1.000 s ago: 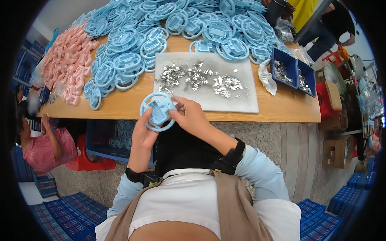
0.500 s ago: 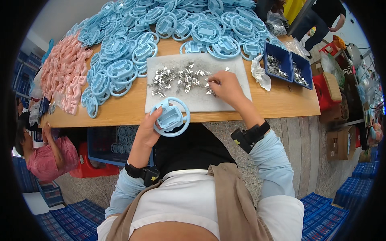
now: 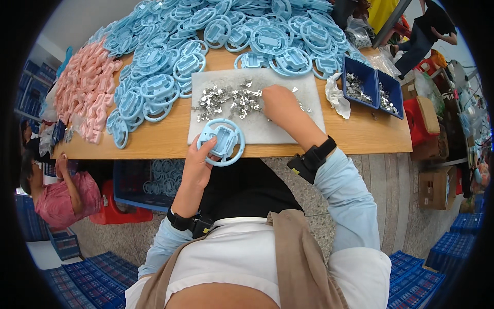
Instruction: Manually assembling small silver decorative components onto blue circular plastic frames at a factory workbench.
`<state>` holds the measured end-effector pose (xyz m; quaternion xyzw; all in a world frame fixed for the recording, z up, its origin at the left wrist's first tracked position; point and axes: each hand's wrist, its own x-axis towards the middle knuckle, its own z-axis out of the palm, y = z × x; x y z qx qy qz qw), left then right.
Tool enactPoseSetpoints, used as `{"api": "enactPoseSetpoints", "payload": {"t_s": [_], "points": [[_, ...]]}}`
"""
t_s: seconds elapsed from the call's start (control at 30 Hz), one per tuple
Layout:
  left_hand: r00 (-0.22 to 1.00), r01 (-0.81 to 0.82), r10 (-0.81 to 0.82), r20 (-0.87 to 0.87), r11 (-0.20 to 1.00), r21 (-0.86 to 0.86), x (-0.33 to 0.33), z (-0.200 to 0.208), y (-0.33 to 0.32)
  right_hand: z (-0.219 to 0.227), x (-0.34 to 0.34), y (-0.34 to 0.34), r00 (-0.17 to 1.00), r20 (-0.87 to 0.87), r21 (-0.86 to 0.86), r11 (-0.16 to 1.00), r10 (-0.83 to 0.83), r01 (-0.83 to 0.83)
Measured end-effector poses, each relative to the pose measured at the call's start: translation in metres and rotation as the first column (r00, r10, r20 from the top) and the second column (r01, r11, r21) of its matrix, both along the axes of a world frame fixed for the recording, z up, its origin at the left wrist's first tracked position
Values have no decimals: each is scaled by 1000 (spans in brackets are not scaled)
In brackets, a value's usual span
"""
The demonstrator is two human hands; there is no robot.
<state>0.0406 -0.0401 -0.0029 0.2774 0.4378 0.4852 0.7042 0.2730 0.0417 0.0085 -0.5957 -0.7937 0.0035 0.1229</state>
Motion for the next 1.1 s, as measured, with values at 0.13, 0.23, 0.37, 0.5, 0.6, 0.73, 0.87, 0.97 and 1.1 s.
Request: {"api": "enactPoseSetpoints", "payload": {"t_s": [0.13,0.23,0.37,0.5,0.6,0.73,0.87,0.97,1.1], "points": [[997,-40,41,70,999,-18,4,1,-1,18,-6,-18,762,-643,-202,977,-76,-73],[987,21,-23,157,1000,17,5,-7,2,19,-32,-38,473,-874,-241,947,-116,-214],[967,17,-5,255,999,-45,10,1,1,-6,-55,-43,416,-909,-97,964,14,-246],[969,-24,41,244,997,-73,12,-3,1,-18,-62,-45,400,-916,-51,980,30,-191],[979,-31,45,201,997,-75,12,-5,0,-17,-65,-48,394,-918,-24,984,49,-179],[987,-15,26,156,997,-74,11,-6,3,-19,-66,-52,413,-908,-4,984,71,-178],[994,-27,35,106,997,-73,12,-5,2,-19,-70,-53,511,-847,90,987,147,-135],[996,-26,28,89,999,-25,14,-2,2,-12,-73,-56,572,-808,104,990,141,-98],[999,-7,6,44,999,35,15,-2,2,-12,-74,-55,631,-741,208,972,231,-112]]}}
